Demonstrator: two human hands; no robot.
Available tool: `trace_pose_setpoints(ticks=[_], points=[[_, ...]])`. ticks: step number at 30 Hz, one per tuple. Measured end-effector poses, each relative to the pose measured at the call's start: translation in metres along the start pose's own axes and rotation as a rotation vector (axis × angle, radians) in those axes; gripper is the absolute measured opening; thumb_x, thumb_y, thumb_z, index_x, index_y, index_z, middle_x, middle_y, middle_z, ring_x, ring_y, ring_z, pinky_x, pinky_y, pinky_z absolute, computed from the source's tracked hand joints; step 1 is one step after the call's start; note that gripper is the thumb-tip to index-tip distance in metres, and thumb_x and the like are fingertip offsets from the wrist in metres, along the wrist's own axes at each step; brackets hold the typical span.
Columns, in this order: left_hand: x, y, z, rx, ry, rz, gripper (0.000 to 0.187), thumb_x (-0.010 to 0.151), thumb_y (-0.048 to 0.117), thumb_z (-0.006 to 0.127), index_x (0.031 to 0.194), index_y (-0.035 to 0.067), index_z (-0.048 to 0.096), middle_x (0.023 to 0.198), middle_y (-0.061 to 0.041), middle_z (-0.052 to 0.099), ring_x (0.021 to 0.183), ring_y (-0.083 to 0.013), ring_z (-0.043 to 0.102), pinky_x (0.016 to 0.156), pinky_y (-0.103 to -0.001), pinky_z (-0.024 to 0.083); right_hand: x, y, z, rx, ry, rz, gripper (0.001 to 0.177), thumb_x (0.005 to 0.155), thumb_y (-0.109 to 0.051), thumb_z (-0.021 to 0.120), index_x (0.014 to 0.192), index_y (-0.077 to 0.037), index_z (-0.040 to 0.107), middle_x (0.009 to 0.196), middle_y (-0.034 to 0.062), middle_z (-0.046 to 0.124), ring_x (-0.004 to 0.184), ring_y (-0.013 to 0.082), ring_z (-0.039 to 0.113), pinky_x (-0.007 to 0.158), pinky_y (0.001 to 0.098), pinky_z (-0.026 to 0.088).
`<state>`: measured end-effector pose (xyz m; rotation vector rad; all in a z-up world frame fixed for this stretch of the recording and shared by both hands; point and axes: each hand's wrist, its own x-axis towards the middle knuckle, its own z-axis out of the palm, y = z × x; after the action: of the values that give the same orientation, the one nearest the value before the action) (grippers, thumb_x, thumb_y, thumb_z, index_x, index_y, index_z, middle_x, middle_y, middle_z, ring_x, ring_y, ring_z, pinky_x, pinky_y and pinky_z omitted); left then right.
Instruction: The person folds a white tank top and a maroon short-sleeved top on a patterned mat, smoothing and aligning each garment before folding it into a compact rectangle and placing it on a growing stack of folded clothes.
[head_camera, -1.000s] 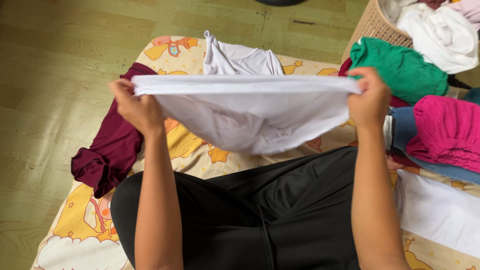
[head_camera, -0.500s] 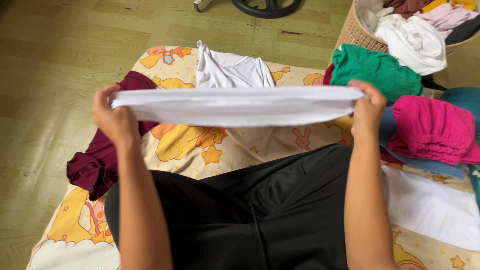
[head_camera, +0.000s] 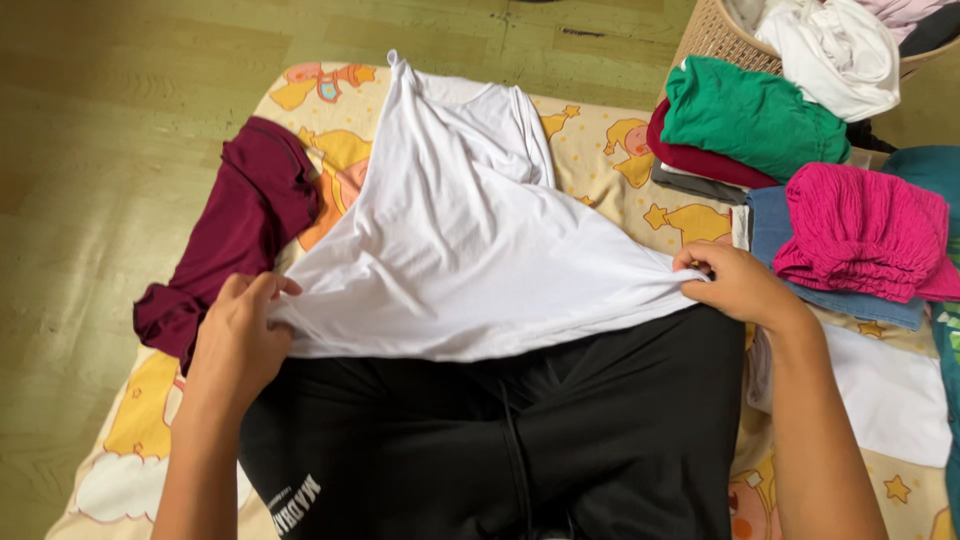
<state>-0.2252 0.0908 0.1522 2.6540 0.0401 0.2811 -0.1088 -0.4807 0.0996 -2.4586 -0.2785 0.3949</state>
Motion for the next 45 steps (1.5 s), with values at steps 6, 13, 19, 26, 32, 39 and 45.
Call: trace_pose_setpoints(ticks=[6,13,19,26,32,39,45], points=[[-0.022,0.01,-0.013,0.019,0.079,-0.01,0.036,0.073,-0.004,0.064,0.106,0.008,0.072,0.109,-0.016,0.067,0.098,-0.0379,0.067,0.086,-0.044,0.054,-0.029,-0.004,0.012,-0.16,0.457,-0.094,0.026,0.078,-0.003,0.072,0.104,-0.005,0.066,0.087,0.0051,0.065,0.085,0.0168,0.061,0.074,0.0329,0.049],[-0.079,0.028,-0.054,0.199,-0.411,-0.288,0.034,0.071,0.001,0.076,0.1,0.021,0.076,0.11,-0.001,0.072,0.095,-0.0259,0.074,0.082,-0.039,0.057,-0.109,0.059,0.024,0.247,0.88,-0.077,0.017,0.101,0.014,0.056,0.107,-0.001,0.051,0.094,0.0044,0.058,0.085,0.0111,0.056,0.077,0.0224,0.044],[-0.067,0.059,-0.031,0.292,-0.351,0.208,0.051,0.065,0.045,0.082,0.112,0.024,0.075,0.12,0.0,0.066,0.116,-0.0265,0.059,0.093,-0.047,0.047,-0.127,0.048,0.046,0.318,0.684,-0.124,0.03,0.088,0.017,0.045,0.109,0.0,0.06,0.107,0.0041,0.063,0.101,0.0099,0.061,0.09,0.0202,0.047],[-0.061,0.092,-0.021,0.471,-0.563,0.079,0.046,0.067,0.041,0.082,0.109,0.026,0.072,0.125,0.003,0.059,0.123,-0.022,0.053,0.099,-0.043,0.047,-0.141,0.023,0.031,0.463,0.612,0.066,0.026,0.092,0.01,0.051,0.102,-0.004,0.07,0.11,0.0026,0.066,0.096,0.0115,0.058,0.083,0.0227,0.044],[-0.078,0.081,-0.027,0.245,-0.349,0.104,0.052,0.063,0.046,0.086,0.103,0.016,0.075,0.12,-0.008,0.063,0.113,-0.0318,0.057,0.092,-0.045,0.048,-0.147,-0.014,0.028,0.007,0.536,-0.142,0.038,0.078,0.0,0.061,0.113,-0.009,0.073,0.136,0.0116,0.052,0.128,0.0285,0.047,0.108,0.0366,0.039],[-0.076,0.063,0.003,0.317,0.039,0.011,0.036,0.096,0.041,0.077,0.103,0.007,0.07,0.099,-0.018,0.068,0.083,-0.0387,0.067,0.072,-0.047,0.052,-0.088,-0.045,0.04,-0.241,0.552,-0.228,0.035,0.094,-0.028,0.079,0.125,-0.015,0.072,0.142,0.0166,0.052,0.134,0.0395,0.048,0.113,0.0468,0.034],[-0.075,0.057,0.007,0.353,0.034,-0.045,0.01,0.09,0.019,0.075,0.096,0.011,0.072,0.089,-0.011,0.073,0.075,-0.0356,0.068,0.061,-0.048,0.051,-0.046,-0.017,0.043,-0.316,0.574,0.044,0.023,0.108,-0.033,0.064,0.123,-0.021,0.077,0.117,0.0129,0.065,0.119,0.037,0.055,0.106,0.0495,0.041]])
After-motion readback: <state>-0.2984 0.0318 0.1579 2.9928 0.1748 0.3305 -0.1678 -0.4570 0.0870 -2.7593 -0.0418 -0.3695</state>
